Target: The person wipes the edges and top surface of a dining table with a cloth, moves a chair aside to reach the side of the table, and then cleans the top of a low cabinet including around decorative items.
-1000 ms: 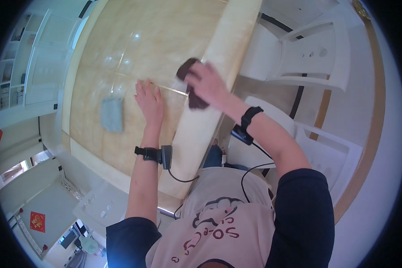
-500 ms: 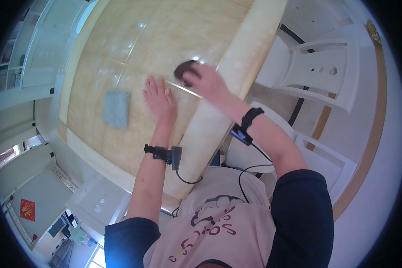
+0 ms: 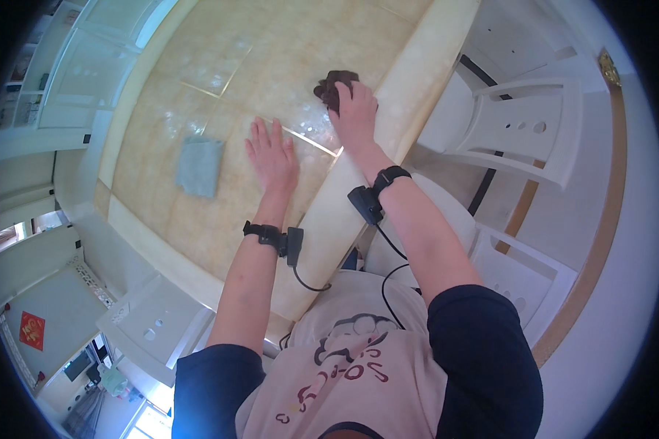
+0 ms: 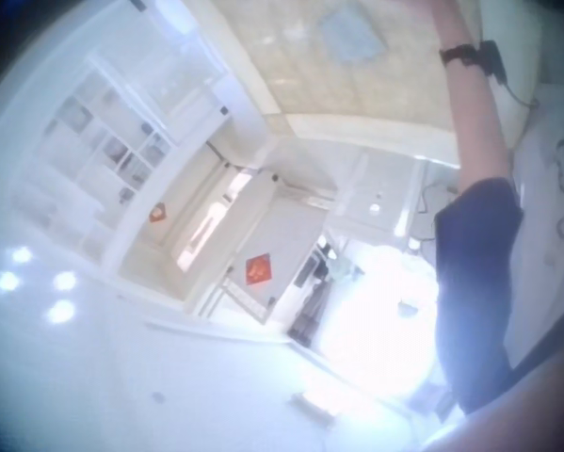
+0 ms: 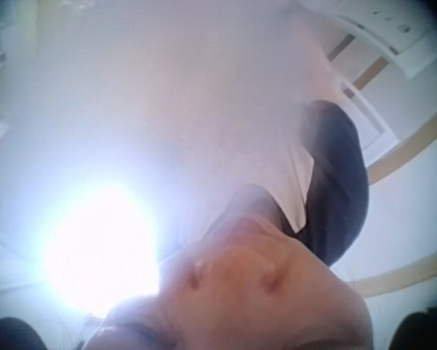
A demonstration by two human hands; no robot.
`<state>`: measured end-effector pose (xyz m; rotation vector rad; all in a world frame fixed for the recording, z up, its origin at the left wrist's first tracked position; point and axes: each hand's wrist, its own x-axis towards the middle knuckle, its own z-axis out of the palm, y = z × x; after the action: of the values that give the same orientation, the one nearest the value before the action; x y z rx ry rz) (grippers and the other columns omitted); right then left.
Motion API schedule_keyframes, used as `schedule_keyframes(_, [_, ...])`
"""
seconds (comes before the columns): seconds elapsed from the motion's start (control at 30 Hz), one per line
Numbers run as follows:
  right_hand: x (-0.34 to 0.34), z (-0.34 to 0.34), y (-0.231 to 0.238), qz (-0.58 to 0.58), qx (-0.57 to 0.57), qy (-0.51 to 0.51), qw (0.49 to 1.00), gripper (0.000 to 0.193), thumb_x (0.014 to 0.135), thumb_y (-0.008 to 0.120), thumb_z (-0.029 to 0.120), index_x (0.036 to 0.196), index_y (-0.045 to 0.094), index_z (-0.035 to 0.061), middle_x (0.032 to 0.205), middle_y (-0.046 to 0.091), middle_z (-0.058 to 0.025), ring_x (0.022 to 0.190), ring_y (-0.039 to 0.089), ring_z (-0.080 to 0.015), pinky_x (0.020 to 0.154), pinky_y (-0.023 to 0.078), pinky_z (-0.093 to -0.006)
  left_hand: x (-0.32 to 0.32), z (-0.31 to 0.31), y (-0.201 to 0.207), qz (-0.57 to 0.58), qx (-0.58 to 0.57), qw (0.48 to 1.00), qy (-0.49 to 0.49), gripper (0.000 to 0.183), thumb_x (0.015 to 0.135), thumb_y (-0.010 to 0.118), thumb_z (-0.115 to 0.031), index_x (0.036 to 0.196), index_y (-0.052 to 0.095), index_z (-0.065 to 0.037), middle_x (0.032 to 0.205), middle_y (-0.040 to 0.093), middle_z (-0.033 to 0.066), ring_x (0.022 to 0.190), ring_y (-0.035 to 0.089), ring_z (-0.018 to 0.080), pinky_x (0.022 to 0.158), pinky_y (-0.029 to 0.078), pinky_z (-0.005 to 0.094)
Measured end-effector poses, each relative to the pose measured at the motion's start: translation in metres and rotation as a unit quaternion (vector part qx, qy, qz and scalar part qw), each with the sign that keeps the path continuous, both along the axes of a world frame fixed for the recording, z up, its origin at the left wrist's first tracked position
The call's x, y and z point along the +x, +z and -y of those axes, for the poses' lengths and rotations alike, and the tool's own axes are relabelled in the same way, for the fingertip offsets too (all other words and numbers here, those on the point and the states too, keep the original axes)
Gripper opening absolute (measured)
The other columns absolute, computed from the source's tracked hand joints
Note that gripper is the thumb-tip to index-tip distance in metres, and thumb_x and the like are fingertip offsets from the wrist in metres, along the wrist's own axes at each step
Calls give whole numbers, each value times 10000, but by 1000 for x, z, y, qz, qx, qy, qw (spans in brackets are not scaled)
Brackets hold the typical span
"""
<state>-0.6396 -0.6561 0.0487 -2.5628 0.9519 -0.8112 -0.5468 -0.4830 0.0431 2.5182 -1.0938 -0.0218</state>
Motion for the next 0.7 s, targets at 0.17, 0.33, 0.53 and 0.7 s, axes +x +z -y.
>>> schedule_keyframes(0.17, [-40, -71, 8, 2, 64, 107, 992, 620, 630, 800, 79, 1204, 568, 102, 1142, 557, -184, 1089, 539, -375, 865, 451, -482, 1, 0, -13, 11, -12, 1000, -6, 547, 1007, 440, -366, 1466, 420, -69, 1583, 250, 214, 1481, 190, 364, 1193, 120, 553])
schedule_keyframes(0.33, [-95, -120, 14, -29, 105, 214, 971, 681, 616, 814, 92, 1240, 542, 106, 1195, 533, -156, 1097, 531, -357, 885, 447, -456, 10, -10, -13, -25, -14, 999, -33, 544, 998, 473, -325, 1466, 412, -54, 1565, 265, 250, 1463, 220, 406, 1181, 144, 565])
schedule_keyframes(0.53, [-101, -96, 38, 19, 184, 168, 968, 918, 636, 819, 252, 1442, 394, 137, 1426, 404, -188, 1365, 352, -384, 1091, 293, -544, -46, -19, 25, -160, -193, 956, -150, 594, 965, 558, -274, 1478, 370, -40, 1526, 307, 274, 1407, 287, 443, 1150, 224, 551])
schedule_keyframes(0.7, [-123, -67, 37, -18, 183, 140, 973, 761, 758, 667, 247, 1464, 407, 129, 1535, 322, -201, 1462, 236, -382, 1174, 171, -568, -98, -19, 33, -172, -159, 959, -161, 623, 949, 574, -245, 1489, 350, -30, 1526, 295, 262, 1386, 298, 440, 1142, 234, 522])
